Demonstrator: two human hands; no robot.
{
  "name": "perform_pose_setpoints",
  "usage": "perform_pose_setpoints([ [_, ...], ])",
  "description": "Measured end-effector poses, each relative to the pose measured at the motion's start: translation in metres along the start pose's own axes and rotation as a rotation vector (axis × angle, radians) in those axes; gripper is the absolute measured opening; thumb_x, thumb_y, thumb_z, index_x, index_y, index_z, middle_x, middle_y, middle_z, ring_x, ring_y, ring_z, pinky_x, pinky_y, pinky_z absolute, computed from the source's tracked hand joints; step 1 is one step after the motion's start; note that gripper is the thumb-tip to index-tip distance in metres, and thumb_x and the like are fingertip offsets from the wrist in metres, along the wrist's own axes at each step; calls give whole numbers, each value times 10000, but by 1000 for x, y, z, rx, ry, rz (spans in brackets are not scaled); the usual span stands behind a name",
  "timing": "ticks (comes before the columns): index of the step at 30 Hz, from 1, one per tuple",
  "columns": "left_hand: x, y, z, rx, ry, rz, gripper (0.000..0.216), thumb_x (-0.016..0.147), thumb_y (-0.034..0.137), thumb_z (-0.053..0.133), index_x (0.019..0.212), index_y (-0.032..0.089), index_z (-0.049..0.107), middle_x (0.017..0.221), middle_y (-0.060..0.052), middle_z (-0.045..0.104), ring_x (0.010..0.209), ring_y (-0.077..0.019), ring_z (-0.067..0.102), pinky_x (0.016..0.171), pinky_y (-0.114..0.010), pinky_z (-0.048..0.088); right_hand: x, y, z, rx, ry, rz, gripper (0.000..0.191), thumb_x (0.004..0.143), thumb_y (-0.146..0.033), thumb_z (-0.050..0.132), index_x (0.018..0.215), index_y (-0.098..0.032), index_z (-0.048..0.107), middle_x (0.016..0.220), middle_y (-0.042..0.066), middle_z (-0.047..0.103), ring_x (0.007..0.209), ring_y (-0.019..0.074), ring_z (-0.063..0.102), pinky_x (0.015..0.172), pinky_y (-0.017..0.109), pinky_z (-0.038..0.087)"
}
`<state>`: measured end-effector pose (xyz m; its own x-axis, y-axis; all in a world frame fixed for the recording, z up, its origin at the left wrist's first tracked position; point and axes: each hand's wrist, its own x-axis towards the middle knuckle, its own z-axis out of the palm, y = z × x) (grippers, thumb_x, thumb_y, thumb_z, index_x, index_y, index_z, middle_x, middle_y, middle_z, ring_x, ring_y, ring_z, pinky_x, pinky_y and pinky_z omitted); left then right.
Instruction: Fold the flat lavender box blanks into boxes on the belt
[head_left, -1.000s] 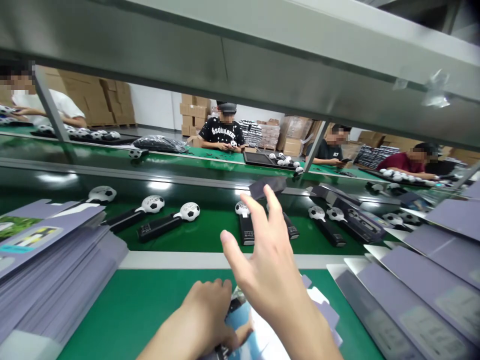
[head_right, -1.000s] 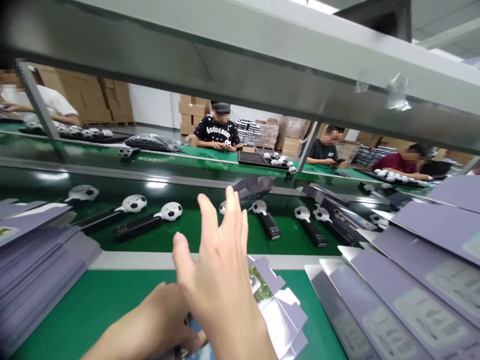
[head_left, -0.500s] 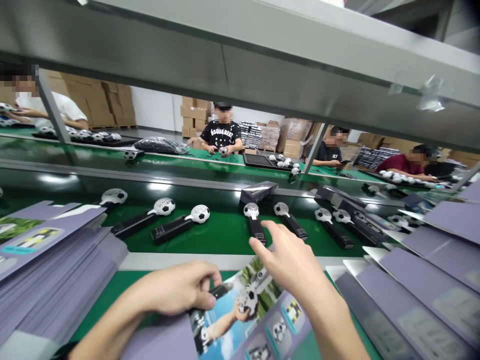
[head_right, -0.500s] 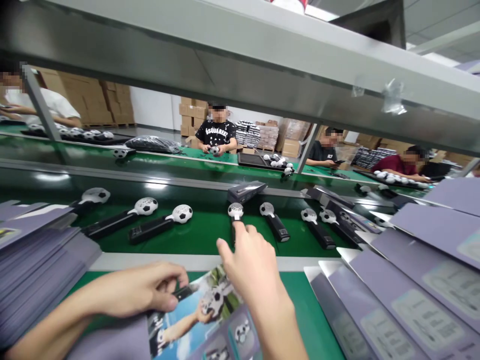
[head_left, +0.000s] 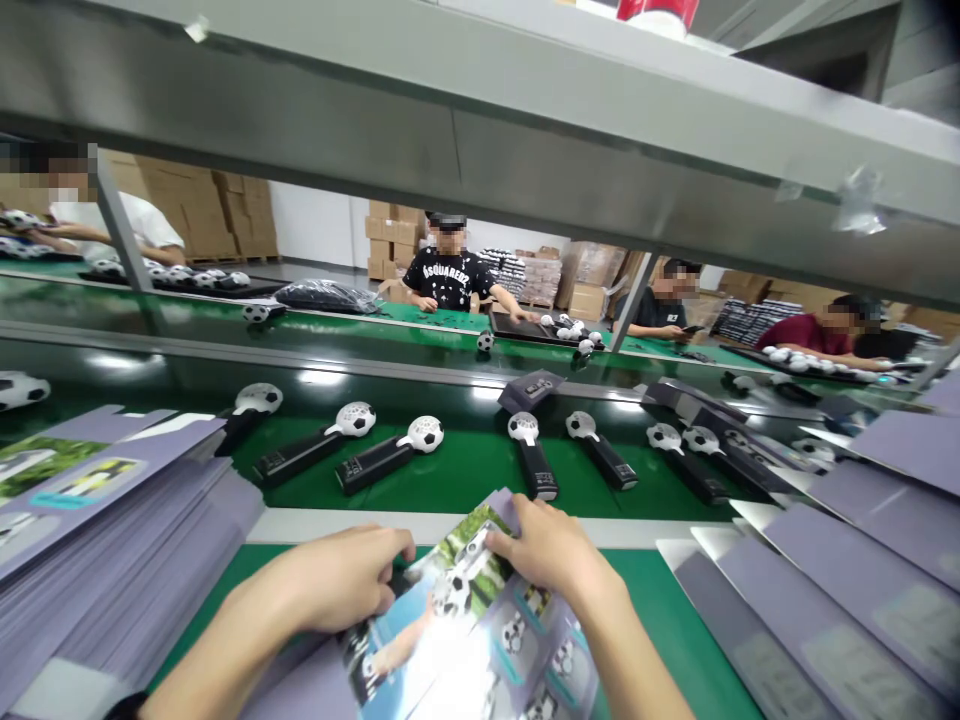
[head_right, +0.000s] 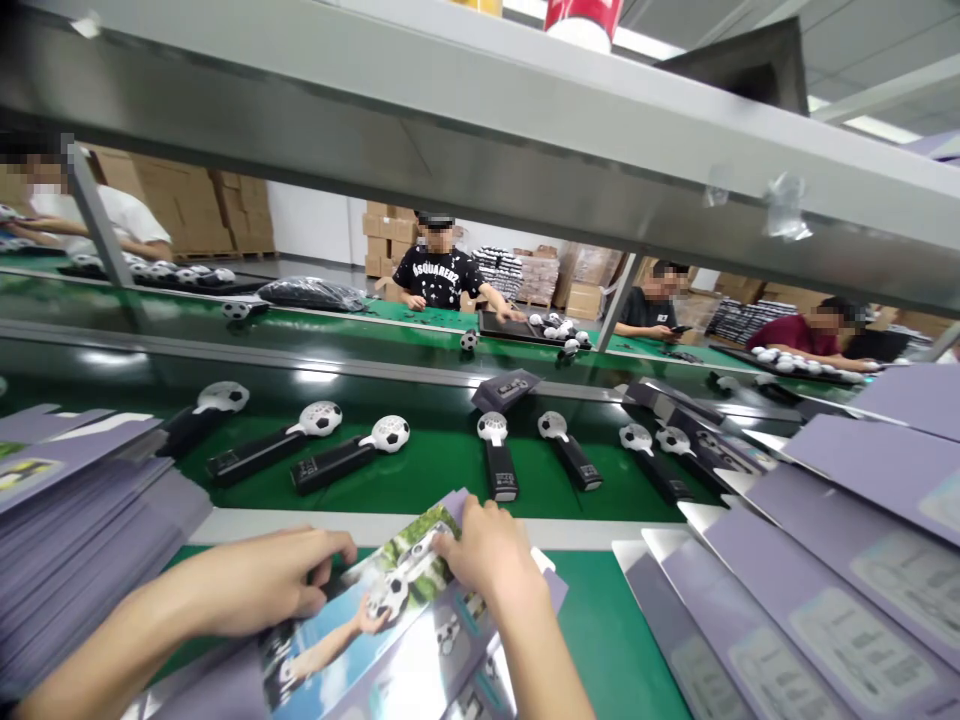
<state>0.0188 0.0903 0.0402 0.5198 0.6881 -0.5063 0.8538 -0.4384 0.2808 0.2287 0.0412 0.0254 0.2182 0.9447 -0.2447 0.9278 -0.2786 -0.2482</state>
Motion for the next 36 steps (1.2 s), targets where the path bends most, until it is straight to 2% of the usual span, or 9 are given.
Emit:
perform_pose_setpoints([
  [6,16,25,20,79,97,55,356,895,372,636,1177,161,586,1191,-87,623,1110,-247,601,979,-487,495,6,-7,14,-12,35,-14,393,937,-408,566,1234,-149,561,1207,103,613,1130,244,594,978,480,488],
  [12,25,40,36,119,220,33,327,930,381,582,1168,158,590,1181,-89,628,1098,-241,608,971,-484,500,2,-18,18,42,42,-65,371,935,-402,569,1211,-153,582,1183,97,627,1137,254,591,1028,530,438],
  [16,29,40,36,94,257,32,304,933,377,580,1141,156,602,1152,-83,640,1064,-229,623,948,-464,516,-1,-21,14,225,43,-140,432,948,-396,548,1315,-172,512,1246,104,597,1141,248,593,984,487,487],
  [19,30,38,33,70,282,35,261,944,360,565,1089,149,614,1114,-73,649,1025,-211,632,910,-432,531,-5,-22,6,304,68,-177,426,963,-421,512,1317,-184,511,1246,94,602,1169,240,580,986,468,490],
  [23,23,40,30,78,217,34,306,921,417,587,1076,154,608,1030,-56,656,929,-197,640,866,-420,534,-8,-15,-3,186,69,-77,377,960,-424,518,1218,-155,573,1123,87,649,1078,233,620,973,485,486],
  [27,15,48,26,126,133,7,370,890,450,622,1112,155,602,1070,-68,655,996,-223,632,923,-461,509,-6,-7,-4,65,-16,42,345,945,-420,551,1135,-137,609,1101,88,657,1051,225,630,969,482,490],
  [31,11,53,23,148,101,-51,403,891,446,625,1167,155,585,1107,-79,653,1019,-233,636,940,-476,511,-2,-6,3,100,-97,36,371,939,-437,557,1171,-151,599,1151,93,640,1070,226,620,954,467,503],
  [36,13,46,25,91,97,-77,378,889,430,633,1143,153,596,1083,-74,656,1018,-232,636,938,-475,511,-1,-5,9,255,-79,9,337,920,-412,590,1132,-151,607,1120,84,636,1039,221,617,932,460,506],
])
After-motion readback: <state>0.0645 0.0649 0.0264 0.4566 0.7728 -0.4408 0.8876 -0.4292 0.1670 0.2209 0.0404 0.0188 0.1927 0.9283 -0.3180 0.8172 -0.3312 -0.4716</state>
